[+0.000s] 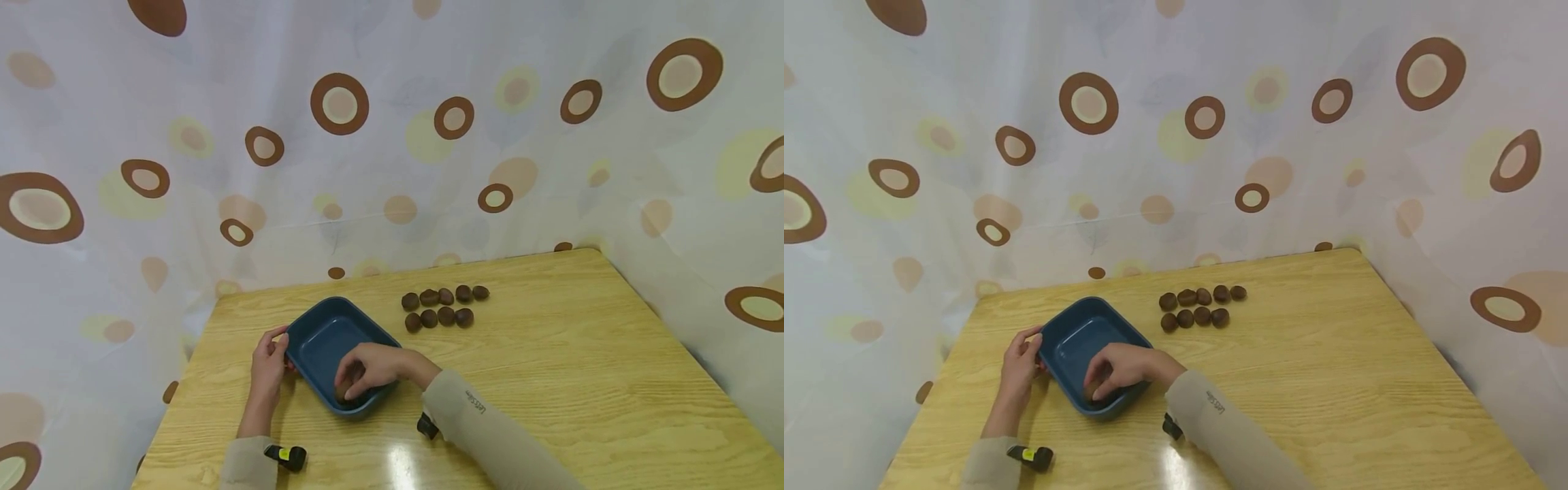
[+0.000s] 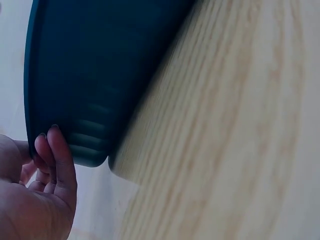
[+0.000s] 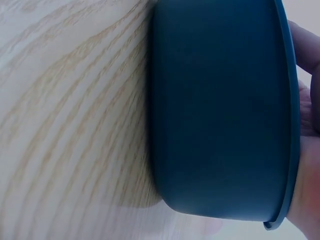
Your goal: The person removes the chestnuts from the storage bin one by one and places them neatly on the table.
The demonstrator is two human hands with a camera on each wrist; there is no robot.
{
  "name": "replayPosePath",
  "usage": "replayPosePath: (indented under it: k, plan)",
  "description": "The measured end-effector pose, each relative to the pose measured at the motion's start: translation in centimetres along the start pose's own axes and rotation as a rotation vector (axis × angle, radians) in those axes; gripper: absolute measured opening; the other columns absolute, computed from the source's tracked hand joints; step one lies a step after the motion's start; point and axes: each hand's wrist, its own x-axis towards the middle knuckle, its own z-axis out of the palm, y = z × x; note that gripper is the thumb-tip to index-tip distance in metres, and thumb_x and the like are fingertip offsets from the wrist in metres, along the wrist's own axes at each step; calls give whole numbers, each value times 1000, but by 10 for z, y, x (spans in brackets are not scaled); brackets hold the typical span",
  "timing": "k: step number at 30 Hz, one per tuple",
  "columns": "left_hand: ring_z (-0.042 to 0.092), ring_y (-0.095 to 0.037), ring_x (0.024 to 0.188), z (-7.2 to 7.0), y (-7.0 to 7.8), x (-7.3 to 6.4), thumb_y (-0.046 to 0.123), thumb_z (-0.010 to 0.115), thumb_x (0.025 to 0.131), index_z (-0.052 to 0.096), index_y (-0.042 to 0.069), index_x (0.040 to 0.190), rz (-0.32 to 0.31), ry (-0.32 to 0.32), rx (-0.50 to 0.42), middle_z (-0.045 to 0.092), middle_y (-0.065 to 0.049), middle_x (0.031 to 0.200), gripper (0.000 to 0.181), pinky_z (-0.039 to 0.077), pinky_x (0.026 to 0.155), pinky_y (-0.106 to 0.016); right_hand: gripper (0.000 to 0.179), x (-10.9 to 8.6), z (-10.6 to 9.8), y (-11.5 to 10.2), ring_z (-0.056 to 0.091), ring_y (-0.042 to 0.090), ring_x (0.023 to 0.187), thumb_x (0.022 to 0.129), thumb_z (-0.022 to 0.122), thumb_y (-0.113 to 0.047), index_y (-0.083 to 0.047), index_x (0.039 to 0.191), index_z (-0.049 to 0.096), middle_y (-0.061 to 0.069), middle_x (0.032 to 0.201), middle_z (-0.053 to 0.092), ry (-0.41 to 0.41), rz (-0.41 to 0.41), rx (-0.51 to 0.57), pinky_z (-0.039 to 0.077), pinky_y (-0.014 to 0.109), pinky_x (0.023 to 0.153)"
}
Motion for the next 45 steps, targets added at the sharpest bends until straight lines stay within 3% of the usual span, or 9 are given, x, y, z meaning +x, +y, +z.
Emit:
replayPosePath:
  k: [12,29,45]
  plan:
    - [54,-8,57,-1,1,3,24,51,111,55,8,144,-32,-8,-1,52,6,74,37,53,59,-25,20,-5,-6,2,67,6,96,92,81,-16,-21,111,77,-9,110,70,130,-27,57,54,23,86]
    - [55,-9,57,-2,2,4,26,50,111,52,10,147,-68,-37,-31,52,7,73,39,52,59,-26,23,-24,-23,2,67,14,100,93,78,-11,-14,117,76,0,115,69,142,-37,177,56,27,87]
    - [54,-8,57,-1,1,4,25,51,111,52,10,146,-65,-30,-28,53,8,72,39,52,58,-25,25,-40,-37,7,68,17,104,95,77,-12,-13,120,74,3,121,69,172,-34,192,57,30,89]
